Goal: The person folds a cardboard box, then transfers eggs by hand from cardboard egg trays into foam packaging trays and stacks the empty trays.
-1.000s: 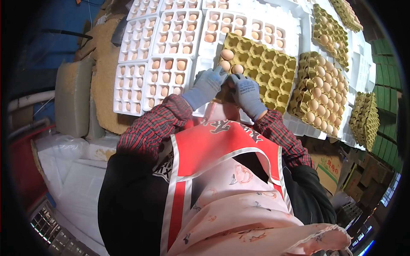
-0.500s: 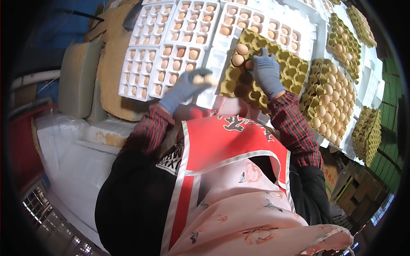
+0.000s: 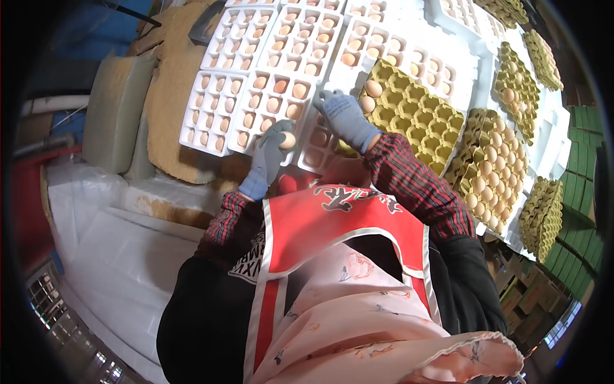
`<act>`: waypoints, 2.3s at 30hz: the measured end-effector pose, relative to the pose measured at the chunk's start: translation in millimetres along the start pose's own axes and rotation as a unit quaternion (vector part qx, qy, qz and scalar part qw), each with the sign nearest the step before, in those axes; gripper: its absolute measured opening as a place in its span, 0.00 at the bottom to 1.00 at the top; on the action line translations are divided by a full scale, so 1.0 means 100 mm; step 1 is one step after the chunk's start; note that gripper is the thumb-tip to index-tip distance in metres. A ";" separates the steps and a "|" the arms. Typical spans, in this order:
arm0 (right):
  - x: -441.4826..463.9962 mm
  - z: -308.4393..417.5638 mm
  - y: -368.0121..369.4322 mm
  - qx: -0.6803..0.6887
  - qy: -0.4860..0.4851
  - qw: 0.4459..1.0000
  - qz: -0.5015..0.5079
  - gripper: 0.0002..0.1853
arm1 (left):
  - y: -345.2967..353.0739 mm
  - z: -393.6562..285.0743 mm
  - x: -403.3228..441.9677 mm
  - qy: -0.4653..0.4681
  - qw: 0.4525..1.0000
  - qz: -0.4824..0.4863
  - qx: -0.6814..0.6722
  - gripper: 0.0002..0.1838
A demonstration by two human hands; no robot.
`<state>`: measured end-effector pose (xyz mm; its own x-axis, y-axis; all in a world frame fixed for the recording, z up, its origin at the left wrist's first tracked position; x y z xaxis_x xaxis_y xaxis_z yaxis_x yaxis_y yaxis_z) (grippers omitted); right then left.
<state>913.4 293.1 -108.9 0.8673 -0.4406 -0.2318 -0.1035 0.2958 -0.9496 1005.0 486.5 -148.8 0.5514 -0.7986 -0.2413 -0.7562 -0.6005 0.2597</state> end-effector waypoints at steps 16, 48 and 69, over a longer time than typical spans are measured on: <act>-0.78 -0.72 -0.11 0.106 0.168 0.957 -0.212 0.26 | 1.53 -0.22 1.58 0.380 0.802 0.186 0.422 0.22; -2.10 -1.60 -0.23 0.221 0.448 0.794 -0.346 0.27 | 1.91 -0.46 4.68 0.406 0.673 0.160 0.597 0.26; -3.10 -1.89 -1.05 0.468 0.345 0.658 -0.478 0.30 | 2.13 -1.20 0.97 0.189 0.942 0.273 0.053 0.25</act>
<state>563.4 239.0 22.5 -0.1438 -0.9891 0.0304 0.9546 -0.1468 -0.2592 939.5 276.4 -4.7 0.1411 -0.9560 0.2571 -0.9833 -0.1051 0.1489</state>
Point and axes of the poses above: each hand's wrist, its own x-axis towards the middle knuckle, its own y-axis out of the palm, z = x × y, the point moved 4 cm from there along x, towards the middle knuckle, and after that the axes turned 11 degrees about y, right-handed, at the moved point
